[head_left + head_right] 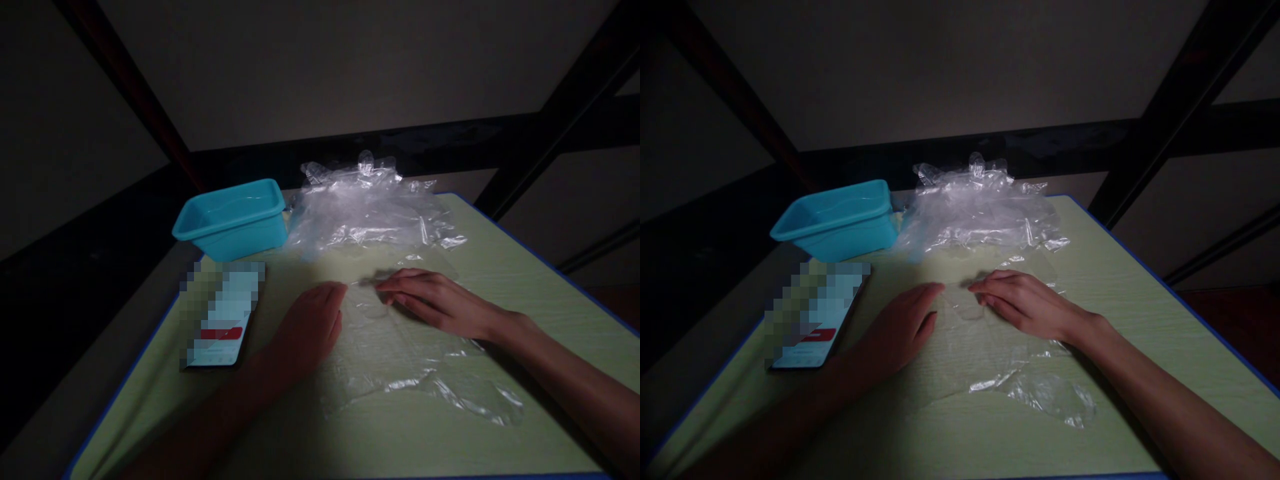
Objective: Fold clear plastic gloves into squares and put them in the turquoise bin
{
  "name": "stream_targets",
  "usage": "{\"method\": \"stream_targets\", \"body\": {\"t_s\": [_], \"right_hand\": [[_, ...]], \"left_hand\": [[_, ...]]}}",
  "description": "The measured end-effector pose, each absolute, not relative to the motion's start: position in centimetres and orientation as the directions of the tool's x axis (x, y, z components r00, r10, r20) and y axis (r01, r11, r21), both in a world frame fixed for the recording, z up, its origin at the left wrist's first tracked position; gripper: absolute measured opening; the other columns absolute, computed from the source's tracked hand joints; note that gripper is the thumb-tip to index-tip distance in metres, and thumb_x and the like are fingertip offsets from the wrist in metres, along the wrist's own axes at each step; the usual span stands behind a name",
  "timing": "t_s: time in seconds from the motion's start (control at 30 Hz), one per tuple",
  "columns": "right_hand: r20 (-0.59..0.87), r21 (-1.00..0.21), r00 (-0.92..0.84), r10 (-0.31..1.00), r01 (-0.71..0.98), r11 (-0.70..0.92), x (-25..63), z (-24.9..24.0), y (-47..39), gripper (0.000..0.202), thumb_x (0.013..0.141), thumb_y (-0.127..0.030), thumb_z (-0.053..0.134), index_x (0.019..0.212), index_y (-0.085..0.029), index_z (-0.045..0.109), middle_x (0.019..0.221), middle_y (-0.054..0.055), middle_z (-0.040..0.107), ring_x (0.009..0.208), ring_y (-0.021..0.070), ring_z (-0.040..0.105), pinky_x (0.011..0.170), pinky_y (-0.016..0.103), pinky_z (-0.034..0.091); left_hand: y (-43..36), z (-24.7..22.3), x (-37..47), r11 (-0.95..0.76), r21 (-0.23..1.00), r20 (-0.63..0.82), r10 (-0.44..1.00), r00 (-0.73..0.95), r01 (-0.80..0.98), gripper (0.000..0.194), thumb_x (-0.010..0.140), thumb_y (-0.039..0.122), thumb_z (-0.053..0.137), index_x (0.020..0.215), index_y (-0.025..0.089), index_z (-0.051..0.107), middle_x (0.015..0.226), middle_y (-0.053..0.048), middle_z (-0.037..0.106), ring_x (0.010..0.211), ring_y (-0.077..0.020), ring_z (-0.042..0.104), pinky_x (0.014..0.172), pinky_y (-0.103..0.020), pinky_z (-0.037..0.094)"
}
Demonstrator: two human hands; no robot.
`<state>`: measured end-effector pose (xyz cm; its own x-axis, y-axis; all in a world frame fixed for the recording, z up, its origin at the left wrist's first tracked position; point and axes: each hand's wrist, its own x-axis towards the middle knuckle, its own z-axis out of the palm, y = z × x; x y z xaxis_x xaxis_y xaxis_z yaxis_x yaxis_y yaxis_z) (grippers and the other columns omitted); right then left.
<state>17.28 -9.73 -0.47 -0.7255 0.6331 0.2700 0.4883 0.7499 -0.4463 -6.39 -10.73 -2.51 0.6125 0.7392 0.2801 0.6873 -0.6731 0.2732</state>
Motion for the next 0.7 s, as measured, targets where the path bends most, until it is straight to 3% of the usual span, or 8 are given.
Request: {"method": "stream_targets", "body": {"t_s": [0.37,0.7], "right_hand": [[0.292,-0.471,-0.719,0.63,0.466,0.749,17.52,-0.35,-9.69,0.029,0.092,-0.019,0.037,0.113,-0.013,0.056,0.082,0.006,0.066,0.083,0.0188,0.058,0.076,0.035,0.046],[0.303,-0.477,-0.694,0.653,0.483,0.735,17.48,-0.32,-9.64,0.026,0.091,-0.02,0.041,0.109,-0.014,0.058,0.079,0.006,0.068,0.08,0.0185,0.06,0.072,0.033,0.047]], "left_hand": [[-10.71,-2.06,-6.45,-0.715,0.202,0.257,0.698,0.669,0.669,0.026,0.08,0.005,0.044,0.101,0.012,0.058,0.113,-0.012,0.058,0.106,-0.0221,0.054,0.093,-0.039,0.045],[-10.85,-2.19,-6.36,-0.715,0.185,0.278,0.696,0.662,0.674,0.029,0.081,0.005,0.043,0.105,0.011,0.057,0.117,-0.014,0.057,0.109,-0.0231,0.053,0.093,-0.041,0.046]]}}
